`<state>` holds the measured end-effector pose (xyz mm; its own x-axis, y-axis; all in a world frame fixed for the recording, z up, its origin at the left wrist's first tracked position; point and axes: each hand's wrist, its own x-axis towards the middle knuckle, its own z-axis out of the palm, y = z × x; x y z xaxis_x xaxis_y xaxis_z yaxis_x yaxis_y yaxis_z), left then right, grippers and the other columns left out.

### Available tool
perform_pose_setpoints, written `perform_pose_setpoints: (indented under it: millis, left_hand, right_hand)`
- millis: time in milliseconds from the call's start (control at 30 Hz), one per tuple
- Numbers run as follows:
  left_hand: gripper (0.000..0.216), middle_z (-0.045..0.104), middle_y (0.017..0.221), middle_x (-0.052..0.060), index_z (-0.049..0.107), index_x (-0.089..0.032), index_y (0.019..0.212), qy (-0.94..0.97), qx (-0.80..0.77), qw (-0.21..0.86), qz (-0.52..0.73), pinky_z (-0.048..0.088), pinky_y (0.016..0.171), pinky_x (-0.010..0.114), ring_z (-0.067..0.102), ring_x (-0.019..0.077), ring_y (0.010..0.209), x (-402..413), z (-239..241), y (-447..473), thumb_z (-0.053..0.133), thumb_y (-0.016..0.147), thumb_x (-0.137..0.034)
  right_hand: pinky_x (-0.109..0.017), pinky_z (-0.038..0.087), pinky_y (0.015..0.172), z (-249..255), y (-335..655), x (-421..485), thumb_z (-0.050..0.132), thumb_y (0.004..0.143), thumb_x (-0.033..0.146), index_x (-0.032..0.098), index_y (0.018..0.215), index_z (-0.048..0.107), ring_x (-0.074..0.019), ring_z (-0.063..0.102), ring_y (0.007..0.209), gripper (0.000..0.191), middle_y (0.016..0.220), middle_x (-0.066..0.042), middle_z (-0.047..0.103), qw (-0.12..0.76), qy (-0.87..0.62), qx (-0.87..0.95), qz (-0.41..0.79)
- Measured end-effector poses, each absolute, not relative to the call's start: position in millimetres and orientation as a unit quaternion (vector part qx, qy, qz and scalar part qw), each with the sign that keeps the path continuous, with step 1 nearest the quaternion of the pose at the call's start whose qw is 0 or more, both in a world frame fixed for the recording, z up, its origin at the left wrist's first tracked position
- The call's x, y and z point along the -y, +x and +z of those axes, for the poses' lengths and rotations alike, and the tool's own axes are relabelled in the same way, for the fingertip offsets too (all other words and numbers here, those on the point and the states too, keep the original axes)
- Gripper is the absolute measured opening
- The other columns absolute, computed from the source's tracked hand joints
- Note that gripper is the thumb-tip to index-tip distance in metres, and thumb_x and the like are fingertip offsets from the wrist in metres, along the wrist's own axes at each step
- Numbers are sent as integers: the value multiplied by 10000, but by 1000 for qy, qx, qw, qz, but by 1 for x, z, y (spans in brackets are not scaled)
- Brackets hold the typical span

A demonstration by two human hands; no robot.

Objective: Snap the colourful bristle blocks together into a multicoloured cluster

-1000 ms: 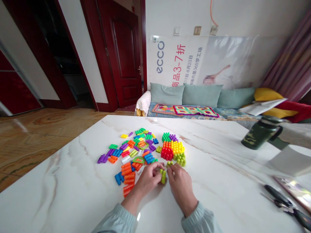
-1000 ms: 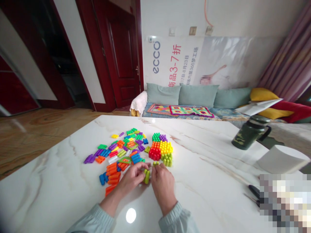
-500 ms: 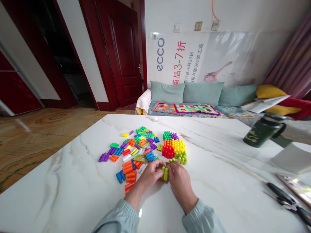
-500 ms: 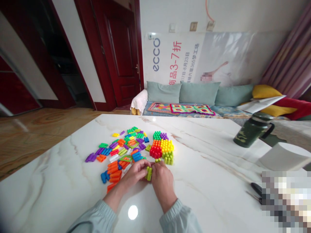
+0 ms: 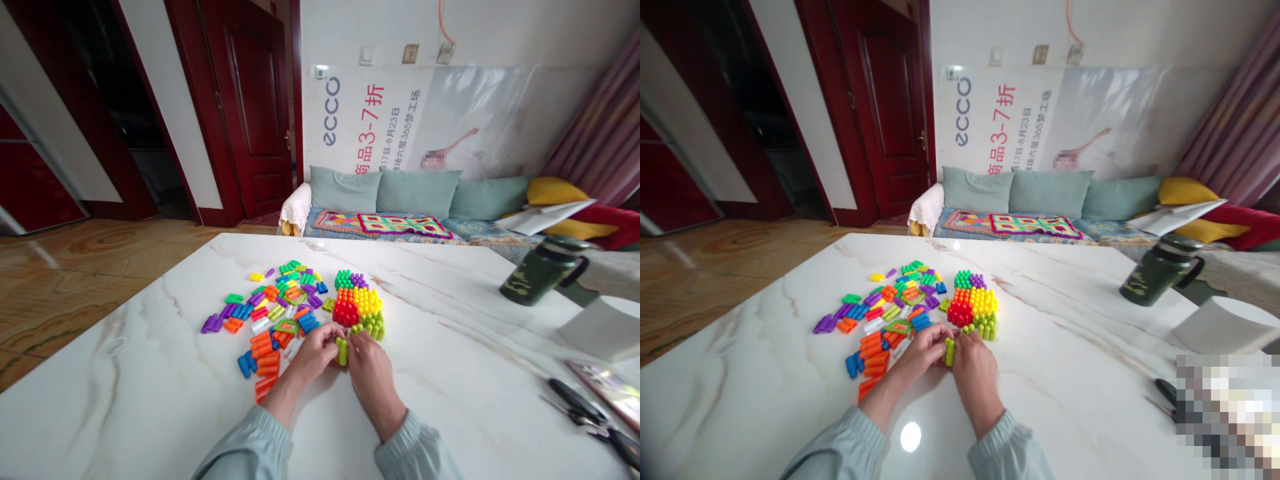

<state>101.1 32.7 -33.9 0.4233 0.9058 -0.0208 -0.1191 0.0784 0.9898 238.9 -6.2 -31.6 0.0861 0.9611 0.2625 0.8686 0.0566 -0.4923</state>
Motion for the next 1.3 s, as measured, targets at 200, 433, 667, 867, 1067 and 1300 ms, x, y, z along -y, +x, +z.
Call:
perform_pose_setpoints:
  millis: [200,433,667,867,1067,1300]
  left_hand:
    - [183,636,775,18,586,-167,839,526,-358,663,394,438,605,215,579,129,700,-31,-30,102,580,659,-140]
    - [203,631,762,13,596,-166,838,523,-367,656,402,441,587,208,590,126,687,-32,-29,104,569,639,-134]
    - [208,663,770,39,596,-158,872,518,-361,675,382,516,618,286,647,158,647,-27,-26,101,593,664,-151]
    - [244,669,761,45,602,-152,899,509,-360,687,373,553,651,341,670,182,655,-22,-22,103,589,655,-143]
    - [233,662,778,39,597,-156,889,505,-358,690,374,559,633,323,670,174,651,-23,-21,103,599,657,-148]
    - [202,691,919,68,567,-166,876,481,-346,713,375,573,657,342,687,182,710,-19,-15,102,617,684,-202]
  right_hand:
    - [-220,317,597,-34,241,6,444,935,134,180,786,683,-125,586,684,285,791,-26,643,302,-669,673,93]
    - [-220,310,589,-36,240,5,440,925,148,176,762,664,-128,581,672,278,762,-30,643,312,-661,678,78]
    - [-245,253,516,-35,245,8,448,928,253,182,702,617,-131,525,506,291,588,-15,606,383,-695,608,33]
    - [-234,233,497,-30,250,8,481,928,230,183,1237,632,-160,574,487,346,579,-18,659,330,-736,591,-16]
    - [-241,247,507,-26,248,7,500,927,189,235,1308,617,-179,647,575,401,660,-51,718,234,-768,596,-6]
    - [-240,283,507,-22,247,8,506,925,207,231,1316,611,-182,674,616,406,704,-62,738,211,-775,595,-2]
